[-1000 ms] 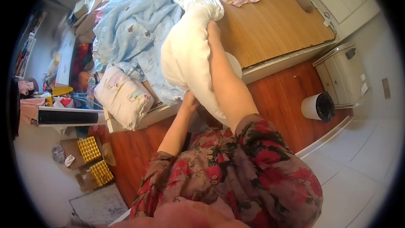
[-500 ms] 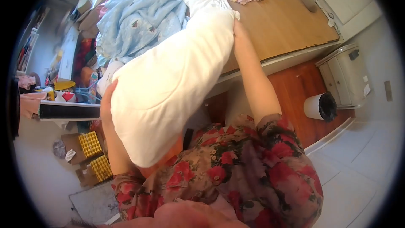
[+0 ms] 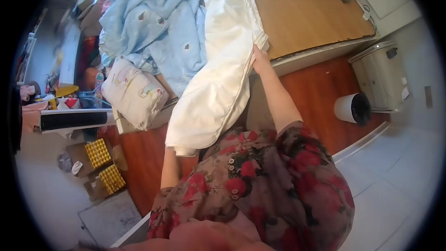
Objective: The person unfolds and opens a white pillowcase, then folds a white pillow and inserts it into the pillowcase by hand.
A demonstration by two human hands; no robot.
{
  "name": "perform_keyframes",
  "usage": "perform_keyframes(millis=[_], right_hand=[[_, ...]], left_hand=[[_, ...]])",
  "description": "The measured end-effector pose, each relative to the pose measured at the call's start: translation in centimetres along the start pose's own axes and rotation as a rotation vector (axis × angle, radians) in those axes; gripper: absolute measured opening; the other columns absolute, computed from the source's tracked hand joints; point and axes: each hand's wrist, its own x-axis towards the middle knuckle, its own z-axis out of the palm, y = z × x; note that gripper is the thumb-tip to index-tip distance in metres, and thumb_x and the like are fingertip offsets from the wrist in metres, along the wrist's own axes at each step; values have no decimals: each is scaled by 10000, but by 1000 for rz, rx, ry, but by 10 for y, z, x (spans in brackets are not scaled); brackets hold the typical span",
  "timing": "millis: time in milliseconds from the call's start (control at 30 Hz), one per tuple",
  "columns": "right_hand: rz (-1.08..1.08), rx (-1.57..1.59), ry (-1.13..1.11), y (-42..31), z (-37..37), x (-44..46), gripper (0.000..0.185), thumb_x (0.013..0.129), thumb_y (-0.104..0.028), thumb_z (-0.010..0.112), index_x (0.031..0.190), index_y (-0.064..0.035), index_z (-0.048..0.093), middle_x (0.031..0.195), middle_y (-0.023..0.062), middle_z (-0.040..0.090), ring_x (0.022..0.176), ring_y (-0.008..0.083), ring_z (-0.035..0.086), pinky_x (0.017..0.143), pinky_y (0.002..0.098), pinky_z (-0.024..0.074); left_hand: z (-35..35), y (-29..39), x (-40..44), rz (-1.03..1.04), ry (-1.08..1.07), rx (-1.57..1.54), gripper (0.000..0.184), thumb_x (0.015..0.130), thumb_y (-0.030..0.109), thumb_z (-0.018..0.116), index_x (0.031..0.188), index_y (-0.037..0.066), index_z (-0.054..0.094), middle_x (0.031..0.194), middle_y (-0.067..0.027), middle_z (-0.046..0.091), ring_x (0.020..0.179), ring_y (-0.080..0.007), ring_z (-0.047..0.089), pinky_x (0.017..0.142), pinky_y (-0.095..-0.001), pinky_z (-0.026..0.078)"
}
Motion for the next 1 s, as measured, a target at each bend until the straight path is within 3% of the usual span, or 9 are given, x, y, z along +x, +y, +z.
perform_keyframes(millis=[200, 267, 400, 467, 567, 633, 733, 833, 1000], right_hand=[[221, -325, -373, -32, 11, -69, 846, 936, -697, 286, 1526, -101, 175, 1543, 84, 294, 1371, 266, 342, 1069, 472, 327], [280, -380, -387, -34, 10, -82, 856, 931, -706, 275, 1524, -97, 177, 1538, 86, 303, 1368, 266, 345, 1067, 481, 329], [293, -283, -459, -33, 20, -94, 834, 937, -699, 266, 1519, -106, 187, 1522, 91, 327, 1343, 290, 373, 1071, 515, 319], [245, -155, -492, -30, 32, -93, 795, 952, -674, 294, 1515, -120, 204, 1517, 89, 337, 1333, 310, 386, 1068, 531, 315], [180, -40, -410, -21, 46, -84, 768, 961, -645, 329, 1506, -117, 215, 1502, 91, 348, 1322, 300, 398, 1081, 501, 316], [121, -71, -369, -14, 49, -84, 722, 973, -586, 390, 1485, -97, 248, 1473, 100, 366, 1314, 282, 400, 1072, 429, 338], [107, -431, -422, 9, 20, -83, 693, 990, -562, 374, 1494, -107, 237, 1473, 91, 367, 1339, 271, 361, 1066, 417, 326], [107, -758, -328, -3, 12, -123, 683, 988, -539, 397, 1495, -111, 235, 1454, 92, 391, 1323, 252, 378, 1046, 409, 335], [-55, -895, -323, -5, 0, -138, 532, 922, -368, 599, 1315, -30, 477, 1028, 103, 632, 929, 176, 625, 782, 284, 471]], left_hand=[[-13, 1, -26, 159, 63, 216, 534, 932, 237, 582, 1372, -25, 433, 1313, -190, 546, 1173, -250, 566, 990, -354, 461], [24, 10, -69, 342, 265, 355, 704, 854, 225, 695, 1426, 9, 345, 1431, -188, 421, 1323, -277, 417, 1081, -387, 361], [68, 52, -107, 455, 105, 709, 877, 771, 223, 774, 1459, 27, 268, 1505, -197, 296, 1395, -322, 307, 1117, -419, 300], [68, 61, -104, 883, 28, 1583, 908, 684, 158, 818, 1436, 16, 328, 1420, -210, 408, 1326, -354, 404, 1068, -420, 351], [58, 51, -70, 834, 30, 1613, 852, 674, 161, 819, 1398, 10, 397, 1270, -215, 534, 1219, -342, 493, 1020, -419, 377], [59, 56, -55, 526, 95, 1641, 640, 737, 183, 805, 1284, 10, 520, 1099, -149, 637, 1023, -257, 603, 889, -385, 461], [37, 55, -15, 194, 538, 457, 300, 908, 173, 664, 1126, -25, 608, 1022, -91, 670, 814, -155, 647, 688, -309, 531], [14, 68, -3, 1, 325, -426, 487, 959, 344, 570, 1296, -3, 510, 1252, -158, 590, 1080, -275, 618, 906, -435, 534], [14, 81, -3, -47, 348, -503, 570, 970, 414, 530, 1369, 15, 447, 1338, -163, 536, 1169, -330, 563, 973, -497, 489]])
